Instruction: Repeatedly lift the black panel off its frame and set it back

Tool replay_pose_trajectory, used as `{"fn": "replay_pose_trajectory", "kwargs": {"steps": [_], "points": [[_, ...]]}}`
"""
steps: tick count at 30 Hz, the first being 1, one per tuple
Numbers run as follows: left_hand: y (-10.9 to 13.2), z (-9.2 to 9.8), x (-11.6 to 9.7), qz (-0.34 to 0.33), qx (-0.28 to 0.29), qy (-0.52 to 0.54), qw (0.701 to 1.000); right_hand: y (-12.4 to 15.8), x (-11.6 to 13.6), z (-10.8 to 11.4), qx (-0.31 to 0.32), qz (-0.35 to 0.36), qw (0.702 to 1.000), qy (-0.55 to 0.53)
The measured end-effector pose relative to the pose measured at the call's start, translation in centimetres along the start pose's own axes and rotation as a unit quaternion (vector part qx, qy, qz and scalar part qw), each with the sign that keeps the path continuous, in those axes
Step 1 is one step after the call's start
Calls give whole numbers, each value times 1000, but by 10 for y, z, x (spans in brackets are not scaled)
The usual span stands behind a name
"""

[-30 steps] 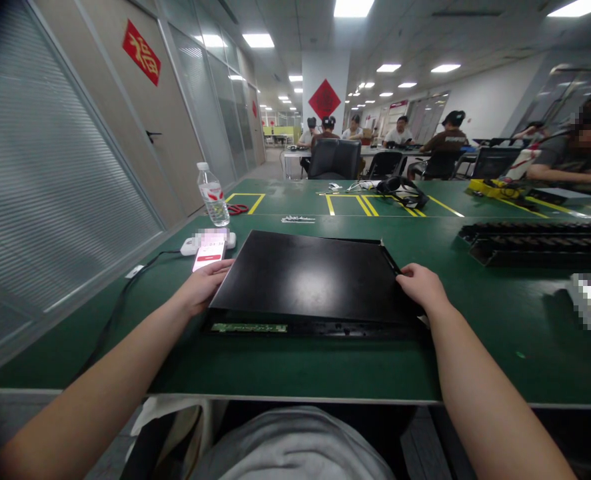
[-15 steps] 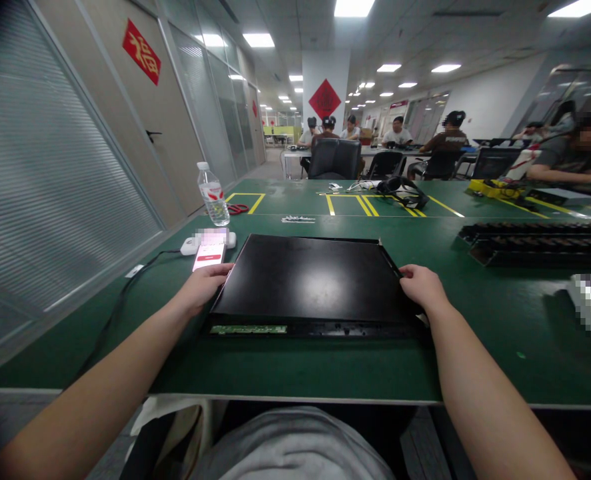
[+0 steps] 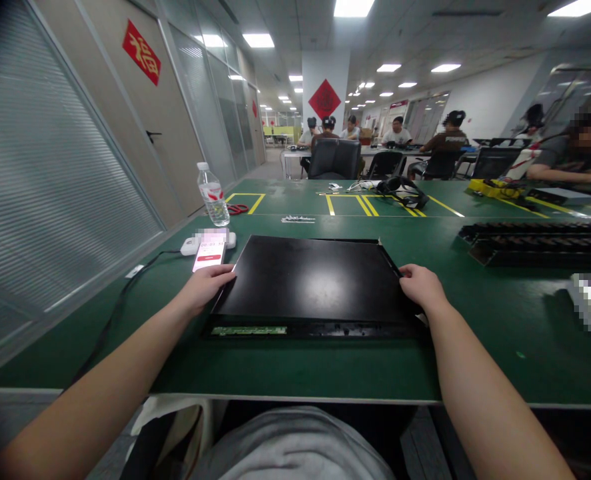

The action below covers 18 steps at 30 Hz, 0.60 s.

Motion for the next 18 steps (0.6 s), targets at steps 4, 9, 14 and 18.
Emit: {"fn": "replay_pose_trajectory", "kwargs": {"steps": [4, 9, 14, 18], "points": [[1, -1, -1, -2, 10, 31, 999, 0, -1, 0, -1, -5, 1000, -16], [5, -8, -1, 21, 56, 109, 992, 2, 1, 0, 10, -10, 1000, -20], [7, -10, -5, 11, 78, 152, 985, 5, 7, 2, -1, 7, 1000, -22], [8, -11, -7, -1, 91, 170, 981, 4, 7, 0, 6, -1, 999, -45]]}}
Point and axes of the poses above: each hand's wrist, its own y-axis away from the middle knuckle, its own z-axis out of the back of the hand, x = y × z, the point moved 6 cm from there along -y, towards the middle knuckle, and after that the axes turned 9 degrees about -x, right-handed, at the moved point
